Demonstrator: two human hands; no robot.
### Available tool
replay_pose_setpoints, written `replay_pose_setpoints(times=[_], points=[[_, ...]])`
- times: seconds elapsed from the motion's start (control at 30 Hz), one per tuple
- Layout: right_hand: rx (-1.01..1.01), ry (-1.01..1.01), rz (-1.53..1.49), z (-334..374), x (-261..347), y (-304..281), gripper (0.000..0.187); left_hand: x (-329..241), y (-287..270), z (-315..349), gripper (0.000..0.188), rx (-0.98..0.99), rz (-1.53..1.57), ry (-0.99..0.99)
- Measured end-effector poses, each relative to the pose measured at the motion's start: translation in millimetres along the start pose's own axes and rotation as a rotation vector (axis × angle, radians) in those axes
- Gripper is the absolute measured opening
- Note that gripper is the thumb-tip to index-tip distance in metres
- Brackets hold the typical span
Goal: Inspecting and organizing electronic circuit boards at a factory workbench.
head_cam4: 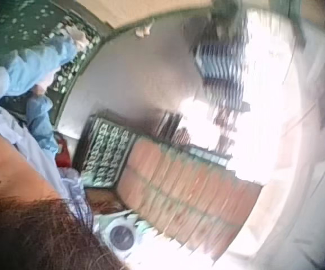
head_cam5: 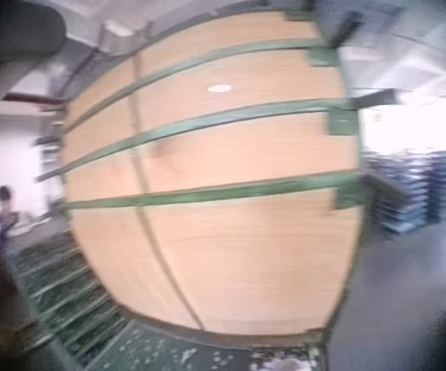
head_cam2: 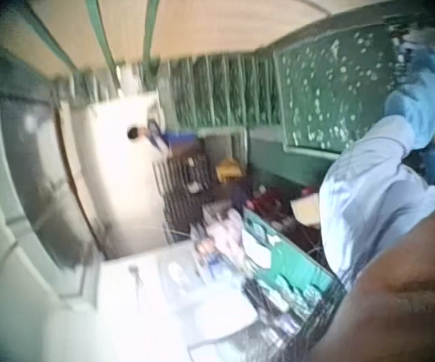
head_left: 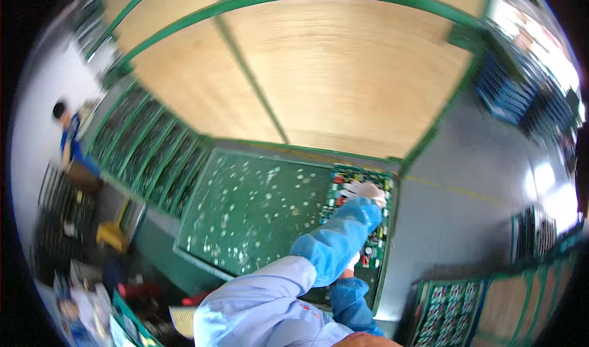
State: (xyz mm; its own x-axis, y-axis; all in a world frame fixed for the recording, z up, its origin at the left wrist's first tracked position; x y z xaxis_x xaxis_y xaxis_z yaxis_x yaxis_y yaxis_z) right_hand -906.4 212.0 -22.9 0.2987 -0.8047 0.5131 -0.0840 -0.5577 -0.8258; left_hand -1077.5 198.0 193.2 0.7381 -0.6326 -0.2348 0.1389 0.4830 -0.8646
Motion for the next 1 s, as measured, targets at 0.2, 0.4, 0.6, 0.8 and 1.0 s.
replay_pose_setpoints(times=[0.2,0.4,0.6,0.8,1.0], points=[[0.182,-0.109,0.003,-7,-12,10,0.043,26,-12,-26,0.048,0.093,-0.125,0.101],[0.188,-0.004,0.043,-9,2,-24,0.046,28,22,-56,0.04,0.008,-0.043,0.116],[0.152,0.56,-0.381,-27,66,-103,0.06,28,25,-43,0.072,-0.031,0.031,0.156],[0.176,0.742,-0.601,-33,60,-82,0.047,27,26,-75,0.055,0.014,0.094,0.019],[-0.022,0.1,-0.216,-33,59,-99,0.024,37,15,-89,0.057,-0.02,0.196,0.056]])
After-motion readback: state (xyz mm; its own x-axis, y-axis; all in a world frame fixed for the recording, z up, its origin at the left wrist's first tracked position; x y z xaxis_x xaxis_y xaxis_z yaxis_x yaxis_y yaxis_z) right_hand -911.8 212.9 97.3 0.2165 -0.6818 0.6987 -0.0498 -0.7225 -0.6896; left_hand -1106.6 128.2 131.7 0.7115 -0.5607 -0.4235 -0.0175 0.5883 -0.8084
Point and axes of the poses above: each hand's wrist, its own z-axis away from the middle knuckle, its own y-axis out of the palm, x = y × z, the point moved 1 cm from there along -z, towards the middle knuckle, and after that the axes turned 9 degrees about -y, right-handed, at the moved point
